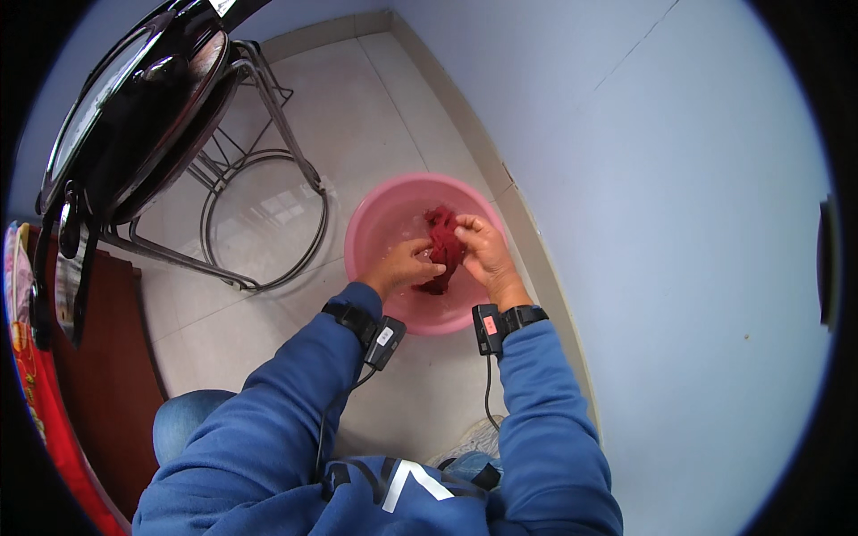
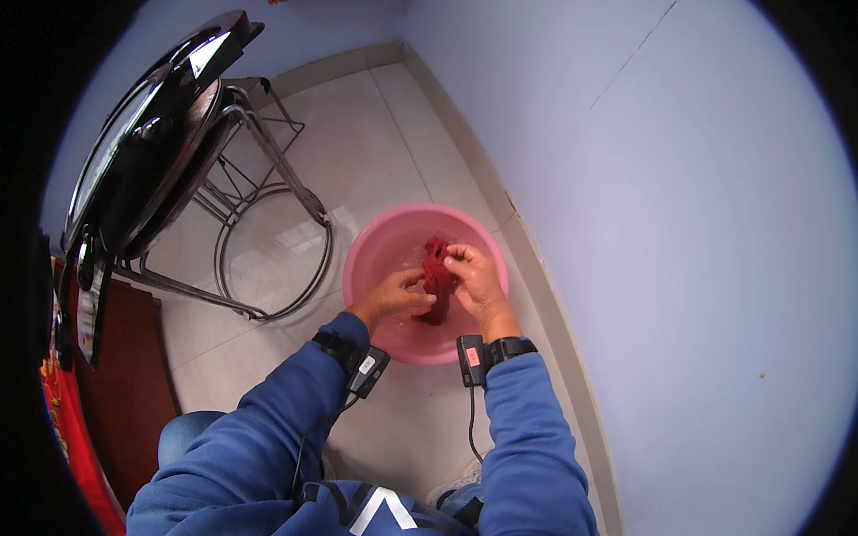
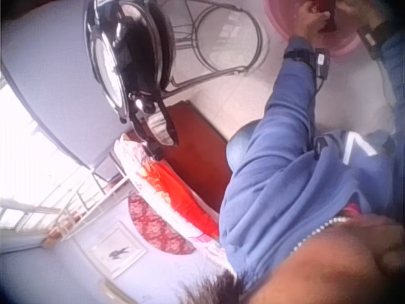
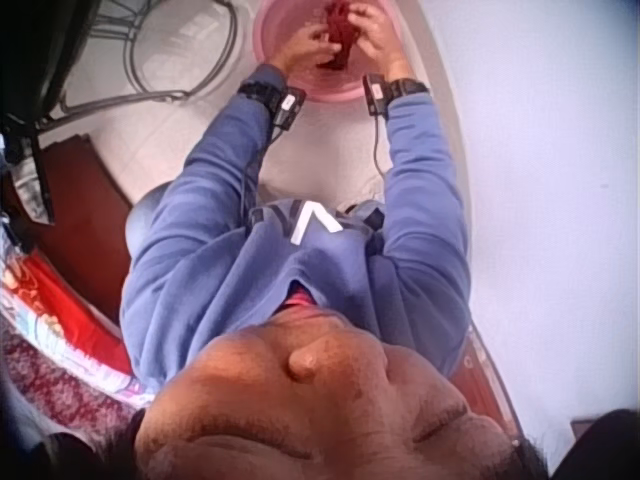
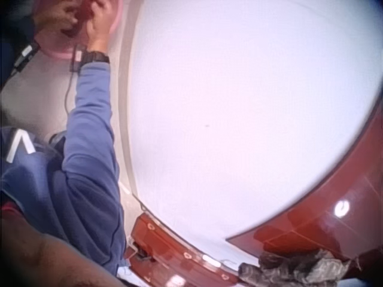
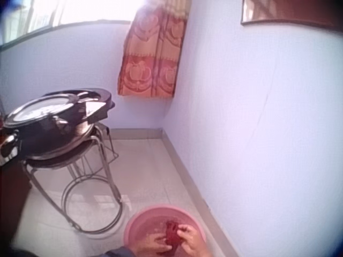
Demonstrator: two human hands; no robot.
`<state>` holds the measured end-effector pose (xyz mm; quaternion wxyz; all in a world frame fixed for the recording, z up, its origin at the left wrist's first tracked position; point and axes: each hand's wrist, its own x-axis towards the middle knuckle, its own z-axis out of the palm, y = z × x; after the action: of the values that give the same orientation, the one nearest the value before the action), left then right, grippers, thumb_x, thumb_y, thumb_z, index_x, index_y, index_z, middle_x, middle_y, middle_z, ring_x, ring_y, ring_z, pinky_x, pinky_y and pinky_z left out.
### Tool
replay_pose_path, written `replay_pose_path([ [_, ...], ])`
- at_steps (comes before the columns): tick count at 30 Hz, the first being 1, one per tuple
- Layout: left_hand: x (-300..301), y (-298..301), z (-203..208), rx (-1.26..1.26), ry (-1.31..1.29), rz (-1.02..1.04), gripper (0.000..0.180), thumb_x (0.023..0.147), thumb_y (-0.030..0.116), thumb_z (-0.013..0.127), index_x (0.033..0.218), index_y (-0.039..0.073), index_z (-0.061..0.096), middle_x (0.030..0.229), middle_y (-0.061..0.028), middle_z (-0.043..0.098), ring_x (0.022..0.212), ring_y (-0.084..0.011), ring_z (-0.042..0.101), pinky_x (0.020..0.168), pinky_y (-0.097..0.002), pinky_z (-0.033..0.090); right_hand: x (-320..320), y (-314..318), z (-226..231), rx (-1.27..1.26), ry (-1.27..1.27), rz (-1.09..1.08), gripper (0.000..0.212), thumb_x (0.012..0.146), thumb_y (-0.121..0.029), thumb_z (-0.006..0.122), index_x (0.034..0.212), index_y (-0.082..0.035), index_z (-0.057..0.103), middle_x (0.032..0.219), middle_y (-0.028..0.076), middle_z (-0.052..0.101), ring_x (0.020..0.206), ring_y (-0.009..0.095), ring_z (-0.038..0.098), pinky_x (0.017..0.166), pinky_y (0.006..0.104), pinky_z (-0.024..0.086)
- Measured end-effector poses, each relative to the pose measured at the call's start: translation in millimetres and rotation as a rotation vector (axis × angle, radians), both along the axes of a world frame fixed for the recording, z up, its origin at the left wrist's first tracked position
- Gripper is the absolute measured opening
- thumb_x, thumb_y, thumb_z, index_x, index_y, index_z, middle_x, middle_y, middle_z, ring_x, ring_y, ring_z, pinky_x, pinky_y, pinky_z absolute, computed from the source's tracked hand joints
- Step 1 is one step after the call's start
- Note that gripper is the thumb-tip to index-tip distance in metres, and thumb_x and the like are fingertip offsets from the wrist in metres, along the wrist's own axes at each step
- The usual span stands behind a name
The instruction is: The person wipes a ship's wheel–style wall clock with a red cloth, then rinses and wrings the cloth in a pink basin, and continues wiping the clock face and frame. The clock is handled and turned over during cleaning.
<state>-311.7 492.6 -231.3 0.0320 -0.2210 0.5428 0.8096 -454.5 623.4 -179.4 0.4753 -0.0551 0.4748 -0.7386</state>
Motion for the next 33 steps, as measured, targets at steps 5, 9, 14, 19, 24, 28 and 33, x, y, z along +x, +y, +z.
replay_pose_path([
  [5, -0.7, 3.3, -14.4, 0.064, 0.039, 0.215, 0.026, 0.095, 0.015, 0.064, 0.116, 0.0, 0.063, 0.108, -0.0049, 0.065, 0.093, -0.0155, 0.064, 0.088, -0.0318, 0.054, 1.6, 8.5, -25.6, 0.217, 0.171, 0.028, 0.027, 0.083, 0.011, 0.067, 0.108, 0.001, 0.063, 0.101, 0.008, 0.064, 0.091, 0.018, 0.064, 0.082, 0.0284, 0.054],
  [9, -4.0, 0.7, -21.3, 0.276, 0.148, 0.459, 0.019, 0.1, 0.015, 0.056, 0.111, 0.001, 0.061, 0.106, -0.0072, 0.066, 0.09, -0.0185, 0.065, 0.088, -0.0352, 0.054, -5.7, 20.0, -45.9, 0.227, 0.078, -0.191, 0.016, 0.083, 0.008, 0.069, 0.096, 0.0, 0.066, 0.094, 0.008, 0.066, 0.087, 0.019, 0.065, 0.081, 0.0307, 0.055],
  [14, -7.4, -17.0, -7.8, 0.337, 0.273, 0.682, 0.02, 0.103, 0.019, 0.05, 0.108, 0.002, 0.059, 0.1, -0.0078, 0.066, 0.088, -0.0196, 0.064, 0.086, -0.0355, 0.052, -23.0, 30.8, -36.0, 0.164, 0.021, -0.349, 0.009, 0.084, 0.004, 0.071, 0.09, 0.0, 0.065, 0.089, 0.01, 0.066, 0.083, 0.02, 0.065, 0.081, 0.0332, 0.055],
  [19, -9.2, -30.6, -9.1, 0.144, 0.275, 1.036, 0.018, 0.1, 0.019, 0.053, 0.101, 0.003, 0.062, 0.091, -0.0045, 0.066, 0.079, -0.0153, 0.06, 0.074, -0.0301, 0.049, -40.1, 31.8, -13.3, 0.178, 0.263, -0.425, 0.012, 0.082, 0.005, 0.071, 0.092, 0.001, 0.064, 0.088, 0.01, 0.066, 0.082, 0.019, 0.065, 0.079, 0.0321, 0.054],
  [24, -5.3, -38.7, -47.6, -0.409, -0.186, 0.76, 0.024, 0.091, 0.014, 0.065, 0.11, 0.0, 0.06, 0.102, -0.0145, 0.067, 0.093, -0.0255, 0.064, 0.084, -0.0376, 0.051, -26.3, 33.8, -23.0, 0.917, 1.48, -0.137, 0.027, 0.068, -0.004, 0.082, 0.093, -0.004, 0.069, 0.096, 0.013, 0.067, 0.093, 0.03, 0.065, 0.081, 0.0434, 0.054],
  [28, 8.6, -24.3, -64.8, -0.711, -0.292, 0.32, 0.054, 0.081, 0.02, 0.076, 0.129, 0.002, 0.057, 0.124, -0.0217, 0.062, 0.119, -0.035, 0.059, 0.102, -0.0402, 0.046, 15.2, 18.4, -36.5, 1.299, 1.439, 0.614, 0.048, 0.08, -0.023, 0.073, 0.128, -0.024, 0.064, 0.129, 0.014, 0.056, 0.127, 0.037, 0.048, 0.106, 0.0574, 0.037],
  [33, 11.8, -12.4, -58.7, -0.925, -0.371, -0.033, 0.071, 0.085, 0.027, 0.073, 0.146, 0.007, 0.046, 0.142, -0.0222, 0.051, 0.134, -0.0354, 0.048, 0.113, -0.0399, 0.037, 61.6, -10.9, -44.8, 1.05, 1.378, 1.151, 0.057, 0.089, -0.021, 0.062, 0.142, -0.039, 0.052, 0.156, 0.014, 0.034, 0.145, 0.039, 0.028, 0.114, 0.0586, 0.027],
])
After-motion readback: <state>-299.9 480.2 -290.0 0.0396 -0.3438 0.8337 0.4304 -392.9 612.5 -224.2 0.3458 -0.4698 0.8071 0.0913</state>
